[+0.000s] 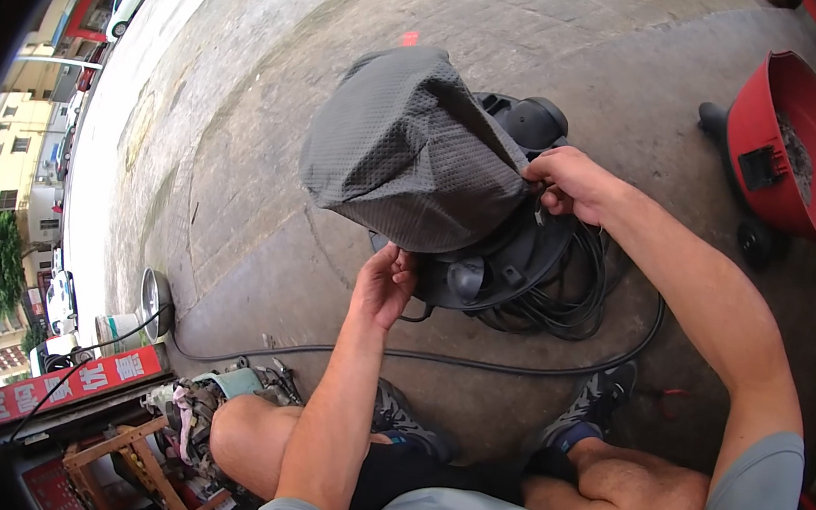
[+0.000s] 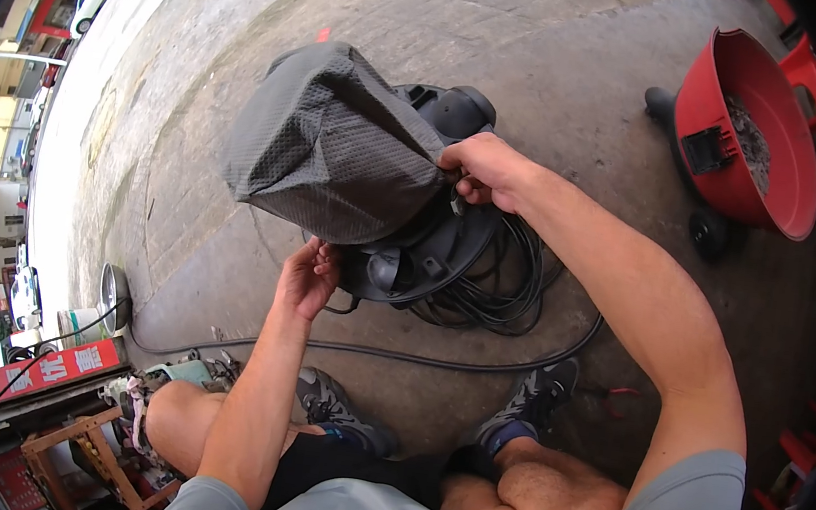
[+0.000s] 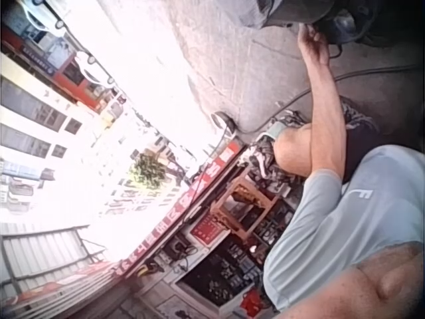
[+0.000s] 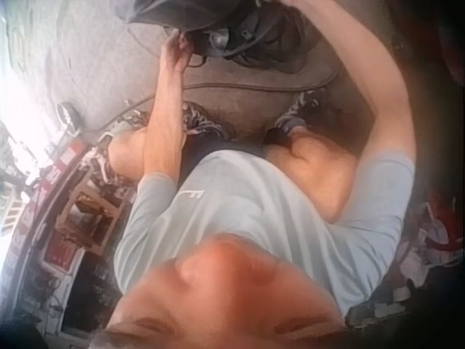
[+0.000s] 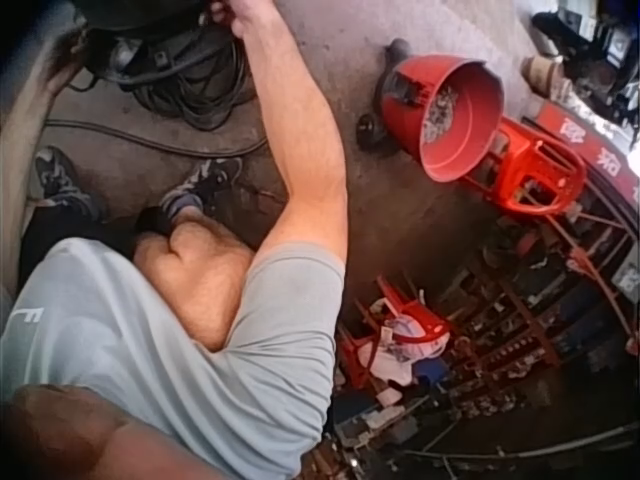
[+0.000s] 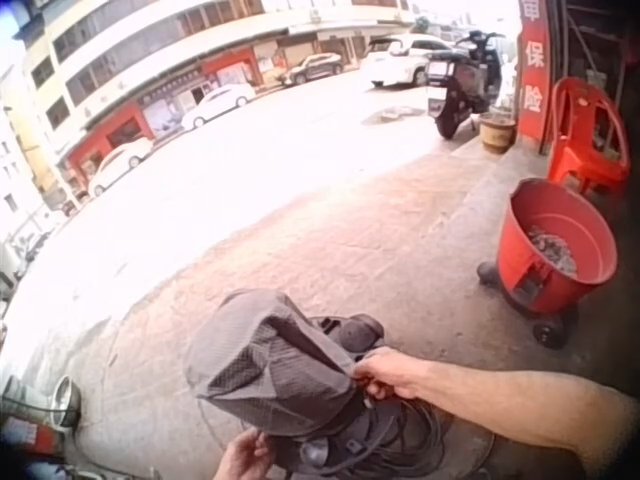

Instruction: Assembling the filter and motor housing of an industrial wet/dry vacuum cleaner.

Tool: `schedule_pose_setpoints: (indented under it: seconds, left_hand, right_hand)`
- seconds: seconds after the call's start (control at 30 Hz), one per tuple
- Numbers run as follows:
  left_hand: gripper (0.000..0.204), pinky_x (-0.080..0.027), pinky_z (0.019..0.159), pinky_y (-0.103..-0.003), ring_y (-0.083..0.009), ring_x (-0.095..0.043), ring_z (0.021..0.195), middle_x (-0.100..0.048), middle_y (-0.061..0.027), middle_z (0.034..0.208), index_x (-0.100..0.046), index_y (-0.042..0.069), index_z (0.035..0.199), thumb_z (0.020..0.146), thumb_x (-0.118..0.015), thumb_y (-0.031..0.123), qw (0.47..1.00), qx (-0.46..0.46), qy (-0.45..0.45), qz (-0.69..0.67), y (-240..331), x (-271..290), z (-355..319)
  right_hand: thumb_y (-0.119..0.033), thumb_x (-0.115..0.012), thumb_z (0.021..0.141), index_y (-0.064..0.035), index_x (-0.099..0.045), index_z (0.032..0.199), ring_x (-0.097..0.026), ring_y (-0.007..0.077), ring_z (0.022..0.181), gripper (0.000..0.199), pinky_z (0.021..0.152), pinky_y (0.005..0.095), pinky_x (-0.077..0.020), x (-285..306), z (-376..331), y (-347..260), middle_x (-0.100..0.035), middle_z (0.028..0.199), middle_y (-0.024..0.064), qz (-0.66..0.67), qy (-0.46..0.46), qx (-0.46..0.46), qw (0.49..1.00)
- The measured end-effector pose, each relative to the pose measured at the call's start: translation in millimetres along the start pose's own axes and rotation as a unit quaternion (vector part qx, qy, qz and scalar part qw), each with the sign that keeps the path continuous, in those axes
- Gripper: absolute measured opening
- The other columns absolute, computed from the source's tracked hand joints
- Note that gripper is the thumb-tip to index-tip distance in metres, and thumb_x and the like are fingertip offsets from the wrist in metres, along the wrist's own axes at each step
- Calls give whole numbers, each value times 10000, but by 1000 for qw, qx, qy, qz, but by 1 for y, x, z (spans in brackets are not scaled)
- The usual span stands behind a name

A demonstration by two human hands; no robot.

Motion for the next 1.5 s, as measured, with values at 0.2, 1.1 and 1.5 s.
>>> schedule_pose_setpoints:
  seconds: [0.2, 1.1, 1.5]
  left_hand:
    - [168, -446, 563, -176, -114, -619, 825, -656, -51, 1012, -579, 36, 1167, 1018, -510, 71, 997, 15, -58, -42, -8, 2, -5]
    - [136, -590, 819, -299, -156, -688, 954, -701, -36, 1023, -635, 67, 1105, 983, -642, 127, 999, -23, 28, 39, -30, -15, -14]
    - [168, -582, 743, -279, -166, -710, 882, -703, -76, 1013, -613, 44, 1051, 1002, -631, 204, 953, -68, 117, 271, -29, -36, -13]
  right_hand:
    - [-103, -624, 902, -49, -599, 816, -455, 81, 493, 105, 424, 260, -341, 6, 2, 9, -547, 728, 21, 37, -47, 4, 998]
    - [-102, -615, 983, -69, -576, 930, -382, 57, 554, 74, 617, 264, -408, 8, -11, 27, -521, 785, -29, 158, -152, -22, 975]
    - [-142, -530, 1030, -40, -565, 986, -636, 120, 617, 116, 602, 336, -586, 5, -14, 30, -587, 791, 20, -19, -102, -32, 994]
Point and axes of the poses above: each hand's wrist, its own z-axis towards the middle knuckle, its own x-axis out of the back of the hand, y = z × x, the point moved 1 cm from there along z, towards the middle knuckle
